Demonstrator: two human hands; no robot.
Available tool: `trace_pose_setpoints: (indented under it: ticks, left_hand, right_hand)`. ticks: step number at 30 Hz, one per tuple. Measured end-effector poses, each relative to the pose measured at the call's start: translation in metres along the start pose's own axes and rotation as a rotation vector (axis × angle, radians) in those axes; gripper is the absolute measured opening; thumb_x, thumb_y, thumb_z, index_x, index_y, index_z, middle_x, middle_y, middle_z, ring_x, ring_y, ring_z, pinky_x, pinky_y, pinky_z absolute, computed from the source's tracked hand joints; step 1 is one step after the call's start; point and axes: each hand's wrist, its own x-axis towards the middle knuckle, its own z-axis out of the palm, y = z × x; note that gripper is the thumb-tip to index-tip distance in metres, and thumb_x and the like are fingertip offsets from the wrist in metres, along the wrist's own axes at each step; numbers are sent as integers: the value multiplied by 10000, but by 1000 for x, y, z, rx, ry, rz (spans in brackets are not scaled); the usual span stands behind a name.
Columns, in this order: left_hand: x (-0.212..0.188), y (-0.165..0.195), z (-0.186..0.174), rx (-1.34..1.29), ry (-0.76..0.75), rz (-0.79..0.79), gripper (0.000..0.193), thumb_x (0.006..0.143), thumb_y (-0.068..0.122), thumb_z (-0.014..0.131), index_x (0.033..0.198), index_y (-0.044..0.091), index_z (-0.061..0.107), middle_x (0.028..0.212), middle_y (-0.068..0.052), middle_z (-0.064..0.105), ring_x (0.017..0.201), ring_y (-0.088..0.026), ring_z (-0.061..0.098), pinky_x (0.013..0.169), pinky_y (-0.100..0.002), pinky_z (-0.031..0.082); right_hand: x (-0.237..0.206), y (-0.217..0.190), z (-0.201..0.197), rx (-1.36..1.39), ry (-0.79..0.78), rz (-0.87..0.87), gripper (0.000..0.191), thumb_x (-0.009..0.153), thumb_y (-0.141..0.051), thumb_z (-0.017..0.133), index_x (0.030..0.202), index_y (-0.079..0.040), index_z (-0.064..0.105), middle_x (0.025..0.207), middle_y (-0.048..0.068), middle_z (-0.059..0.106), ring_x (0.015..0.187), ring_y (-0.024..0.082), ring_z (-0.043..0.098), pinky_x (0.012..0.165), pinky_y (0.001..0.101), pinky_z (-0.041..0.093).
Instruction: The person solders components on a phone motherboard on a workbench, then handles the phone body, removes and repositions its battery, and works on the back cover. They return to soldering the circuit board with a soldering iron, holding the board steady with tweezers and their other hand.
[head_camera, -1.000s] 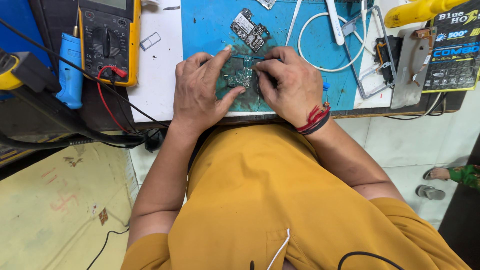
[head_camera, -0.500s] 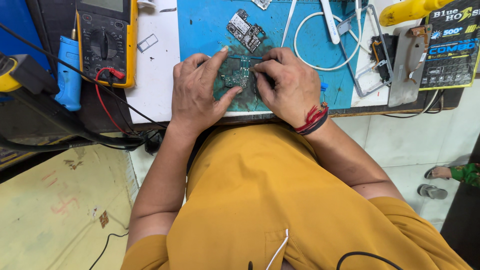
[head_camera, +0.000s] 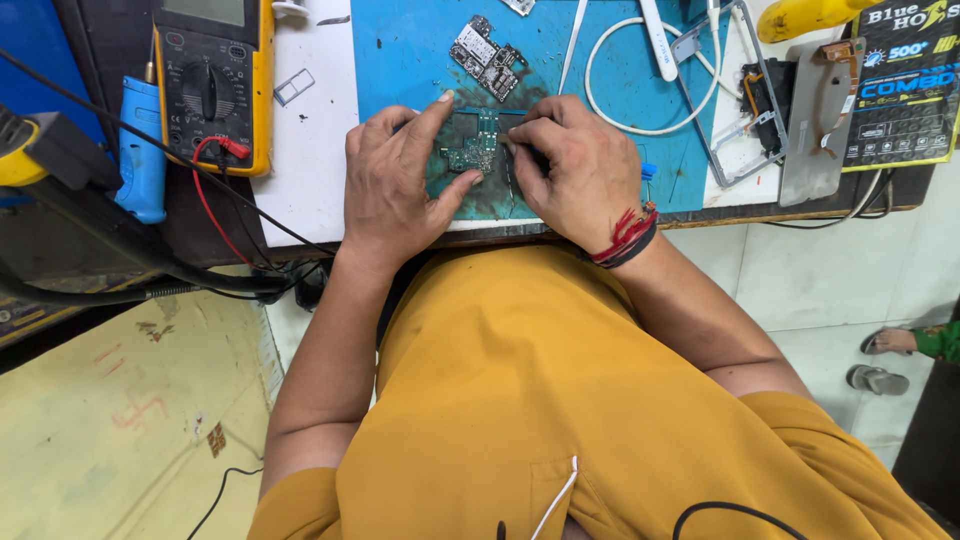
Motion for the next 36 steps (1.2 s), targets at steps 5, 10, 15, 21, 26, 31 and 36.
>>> trace_pose_setpoints:
  ticks: [5, 10, 15, 21, 26, 31, 36]
  left_hand:
    - [-2, 0, 1, 7, 0, -1, 820, 893, 355, 903, 1528, 107, 449, 1112, -35, 721, 1199, -262, 566, 1027, -423, 361]
    - [-2, 1, 2, 10, -3, -4, 825, 889, 353, 905, 1530, 105, 449, 1109, -36, 719, 1202, -264, 566, 1030, -424, 360]
    - [0, 1, 1, 13, 1, 7, 826, 893, 343, 903, 1536, 104, 443, 1133, -43, 720, 1205, -266, 560, 1037, -424, 359]
    - [1, 5, 3, 23, 17, -16, 827, 844, 354, 898, 1500, 79, 476, 1107, -59, 699, 1178, -280, 560, 1007, -436, 358]
    - [2, 7, 6, 30, 38, -42, 835, 856, 405, 910, 1499, 77, 491, 1123, -52, 694, 1184, -275, 560, 1016, -437, 362]
    - [3, 4, 6, 30, 30, -44, 836, 860, 402, 907, 1506, 77, 490, 1118, -53, 694, 1190, -275, 559, 1019, -436, 361]
    - [3, 3, 7, 32, 35, -35, 829, 871, 409, 903, 1507, 78, 486, 1136, -54, 700, 1191, -272, 554, 1023, -439, 360]
  right_hand:
    - [-1, 0, 0, -9, 0, -1, 78, 908, -137, 794, 979, -111, 776, 1057, 49, 700, 866, 268, 712, 700, 376, 543]
    - [-2, 2, -1, -6, -4, -1, 72, 908, -146, 796, 974, -121, 777, 1051, 50, 700, 858, 270, 709, 696, 377, 541]
    - [-1, 4, -1, 14, 2, 0, 77, 937, -145, 789, 1003, -113, 770, 1053, 54, 695, 873, 263, 713, 713, 371, 547]
    - [0, 5, 1, 8, -13, -37, 79, 936, -150, 797, 1004, -118, 775, 1061, 61, 696, 865, 268, 711, 713, 375, 547]
    - [2, 6, 2, 18, -18, -35, 82, 932, -152, 801, 999, -113, 772, 1062, 62, 697, 853, 268, 711, 712, 379, 548]
    - [4, 6, 1, 13, -22, -52, 87, 930, -150, 802, 1003, -114, 771, 1057, 59, 698, 860, 272, 709, 718, 382, 549]
    - [7, 8, 2, 11, -36, -60, 83, 933, -146, 795, 1009, -120, 773, 1053, 55, 696, 861, 272, 709, 713, 384, 545]
